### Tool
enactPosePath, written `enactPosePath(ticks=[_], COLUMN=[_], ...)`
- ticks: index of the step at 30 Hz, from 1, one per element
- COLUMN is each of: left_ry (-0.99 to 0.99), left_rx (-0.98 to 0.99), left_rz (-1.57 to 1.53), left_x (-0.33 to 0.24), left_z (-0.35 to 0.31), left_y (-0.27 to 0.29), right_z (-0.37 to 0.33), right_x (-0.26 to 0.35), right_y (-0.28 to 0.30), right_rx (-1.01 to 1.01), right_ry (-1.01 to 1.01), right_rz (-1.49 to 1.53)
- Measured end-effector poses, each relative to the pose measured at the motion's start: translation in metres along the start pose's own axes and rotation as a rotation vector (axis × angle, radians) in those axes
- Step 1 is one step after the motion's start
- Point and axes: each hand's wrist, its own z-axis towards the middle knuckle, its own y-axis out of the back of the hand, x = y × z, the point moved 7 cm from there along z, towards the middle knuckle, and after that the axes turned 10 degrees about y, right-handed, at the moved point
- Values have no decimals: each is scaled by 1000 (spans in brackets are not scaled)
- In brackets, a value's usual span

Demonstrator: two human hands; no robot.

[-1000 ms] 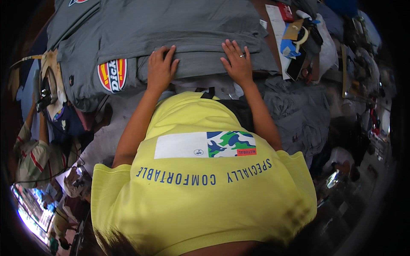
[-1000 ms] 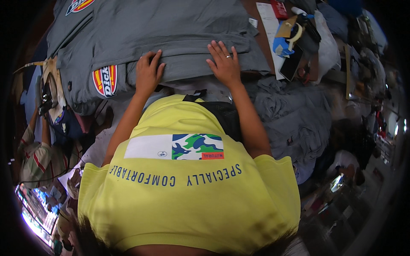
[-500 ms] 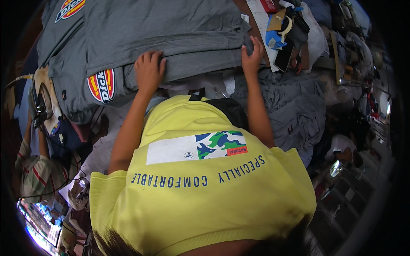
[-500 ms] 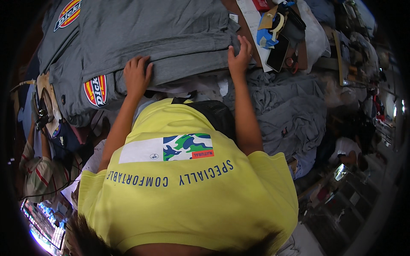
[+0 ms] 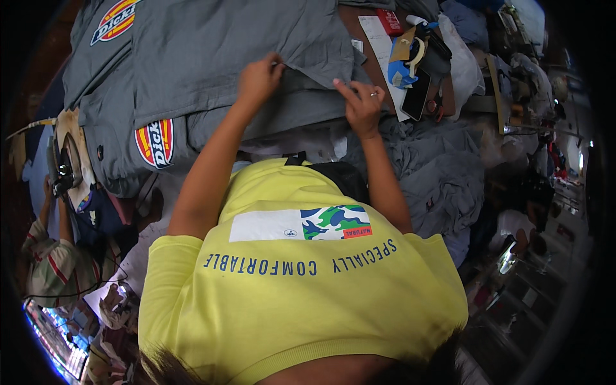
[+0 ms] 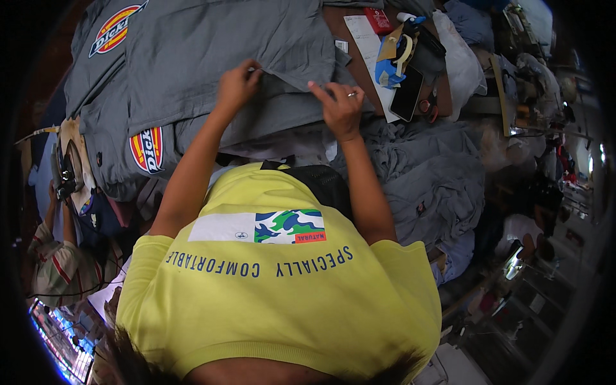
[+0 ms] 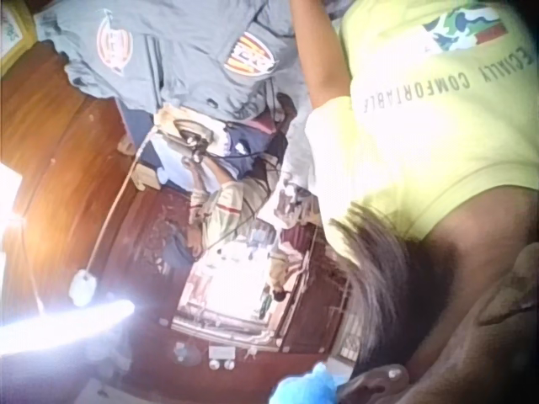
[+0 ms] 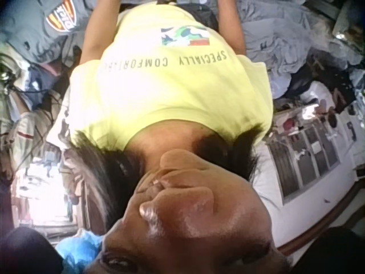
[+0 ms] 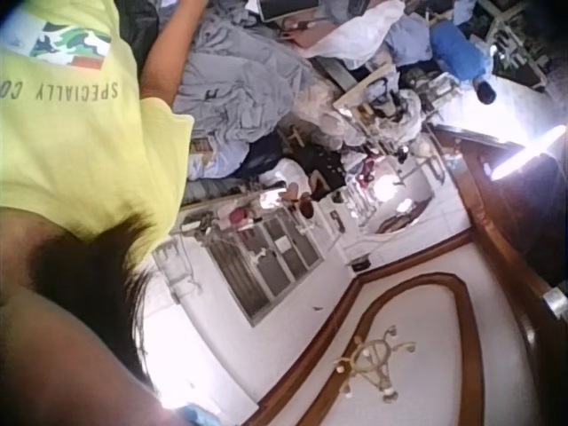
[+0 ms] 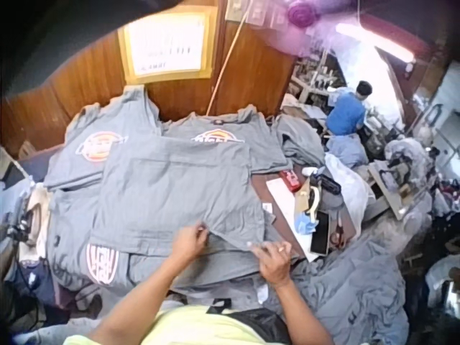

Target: The person folds several t-shirts, smoothing each garment and trimming loose threads using shears before stacking them on a table.

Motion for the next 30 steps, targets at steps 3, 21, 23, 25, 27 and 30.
enactPosePath(ticks=[3,21,23,25,27,30], left_ry=[231,646,664,705,643,548], left_rx=[48,-142,-4,123,81,-73], left_rz=[-649,-1374,-1274,-1123,-1064,-1075], left_x=[30,116,111,102,102,104], left_z=[-1,-55,-58,-59,-60,-59], left_y=[19,25,19,14,16,19], right_z=[10,-57,-116,-163,-166,-185], right_x=[34,-145,-211,-248,-254,-274], right_y=[13,60,67,58,45,36], right_rx=[-1,-205,-134,146,307,259], right_ry=[221,-545,-735,-1075,-1073,-1081], right_rz=[87,-17,-295,-268,-229,-180])
